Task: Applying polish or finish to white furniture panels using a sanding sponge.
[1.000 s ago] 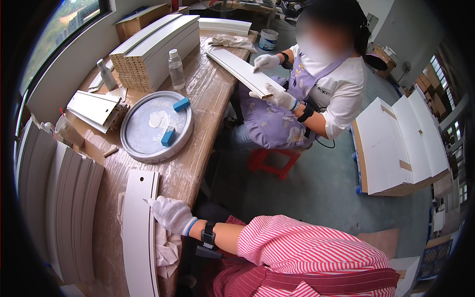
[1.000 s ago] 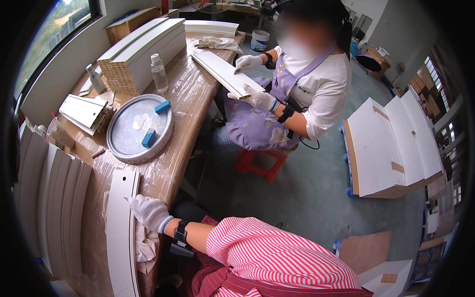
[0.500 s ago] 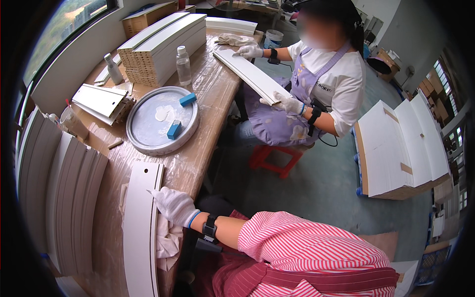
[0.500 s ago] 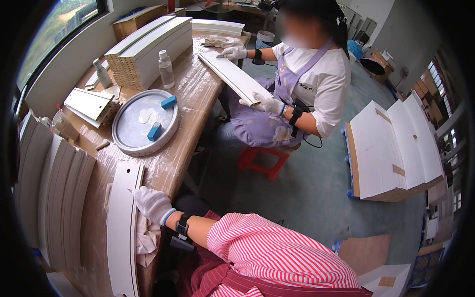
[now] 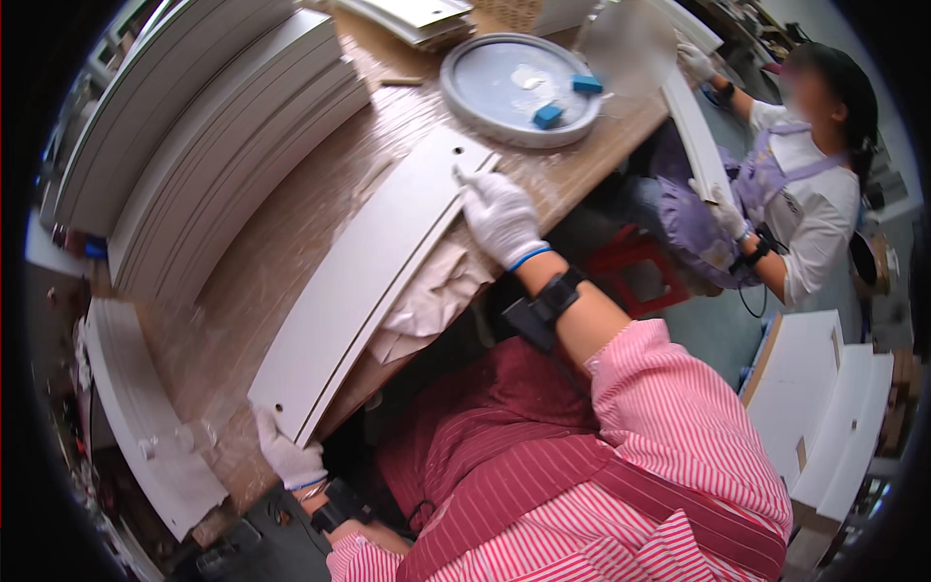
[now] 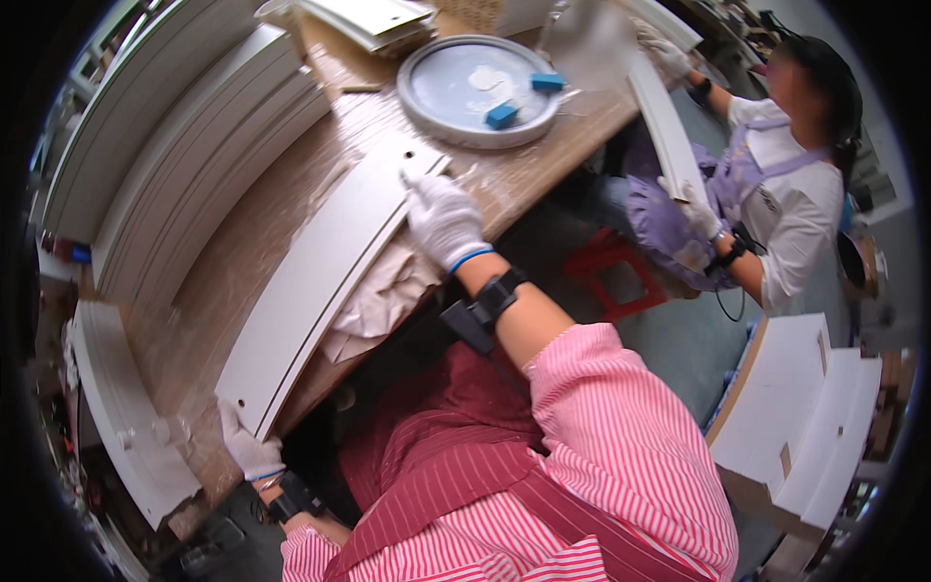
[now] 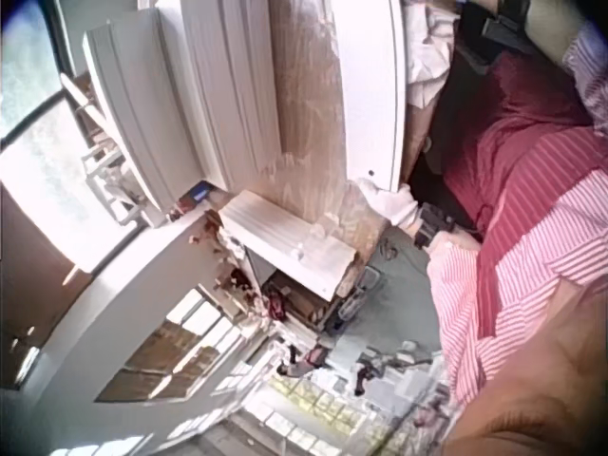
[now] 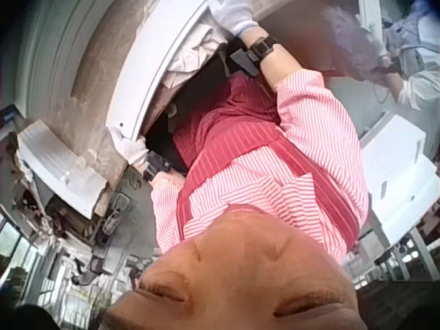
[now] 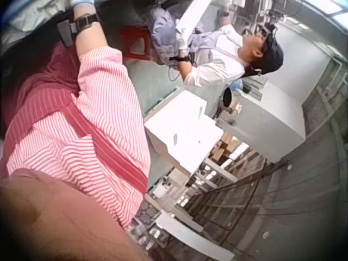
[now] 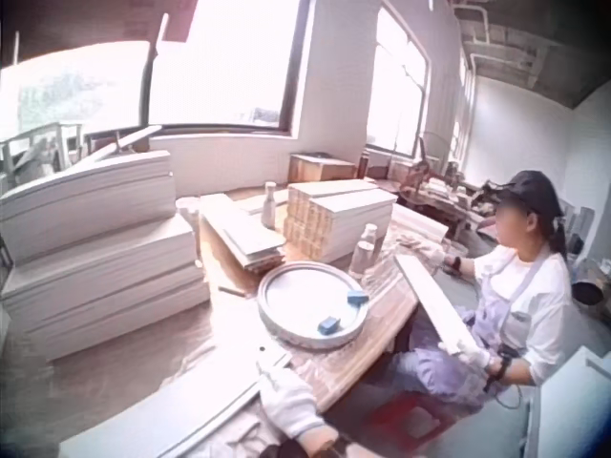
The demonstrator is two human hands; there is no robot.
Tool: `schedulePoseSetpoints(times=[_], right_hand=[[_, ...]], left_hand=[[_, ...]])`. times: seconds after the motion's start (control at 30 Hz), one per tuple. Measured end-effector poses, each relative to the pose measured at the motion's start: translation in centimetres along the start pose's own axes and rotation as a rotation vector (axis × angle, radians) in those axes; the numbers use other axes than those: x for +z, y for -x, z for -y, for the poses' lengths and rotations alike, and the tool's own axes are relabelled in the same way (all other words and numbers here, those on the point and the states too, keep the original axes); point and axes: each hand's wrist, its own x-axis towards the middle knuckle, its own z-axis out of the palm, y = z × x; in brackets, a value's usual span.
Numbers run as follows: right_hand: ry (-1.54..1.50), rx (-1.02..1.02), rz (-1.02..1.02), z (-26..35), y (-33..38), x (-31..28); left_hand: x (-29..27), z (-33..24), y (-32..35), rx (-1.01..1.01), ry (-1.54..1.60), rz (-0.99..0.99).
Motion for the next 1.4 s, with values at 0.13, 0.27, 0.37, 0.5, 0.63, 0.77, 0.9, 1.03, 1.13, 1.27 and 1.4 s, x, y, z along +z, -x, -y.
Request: schedulePoseSetpoints(times=[0.13,0.27,0.37,0.5,0.63,0.77,0.9,1.03,1.13,1.27,1.4], right_hand=[[0.212,-0.059,0.177,2.6,0.6,2.2],[0.159,-0.477,0.324,11.7,9.3,5.8],[-0.062,-0.644,0.628,19.0,15.6,7.3],[-0.155,-0.519,0.485,18.3,11.3,6.5],[0.224,-0.353,0.282,15.3,5.9,8.0],[0.126,-0.575,0.603,21.3,13.0,10.8],[-0.073,-0.783,0.859,24.8,15.6,11.3],[-0.04,-0.475,0.481,22.0,10.0,12.7],[0.178,-0.447,0.442,22.4,10.0,14.2],[0.141,-0.702,0.662,27.0,15.3,14.5],[-0.115,-0.633,0.624,26.3,13.9,12.9]], left_hand=[[1.4,0.1,0.0,0.015,0.117,-0.045],[2.1,0.4,0.5,0.049,0.194,-0.084],[2.0,0.2,0.8,-0.021,0.213,0.035],[1.8,-0.1,0.9,-0.029,0.384,0.112],[1.4,-0.4,0.4,-0.073,0.498,0.217],[1.0,-0.6,0.0,-0.155,0.621,0.242],[0.8,-0.5,-0.2,-0.169,0.926,0.291],[0.4,-0.3,-0.2,-0.137,0.831,0.412],[0.4,-0.2,-0.3,-0.163,0.927,0.394],[0.8,-0.5,-0.5,-0.232,0.928,0.276],[1.0,-0.5,-0.8,-0.094,0.683,0.274]])
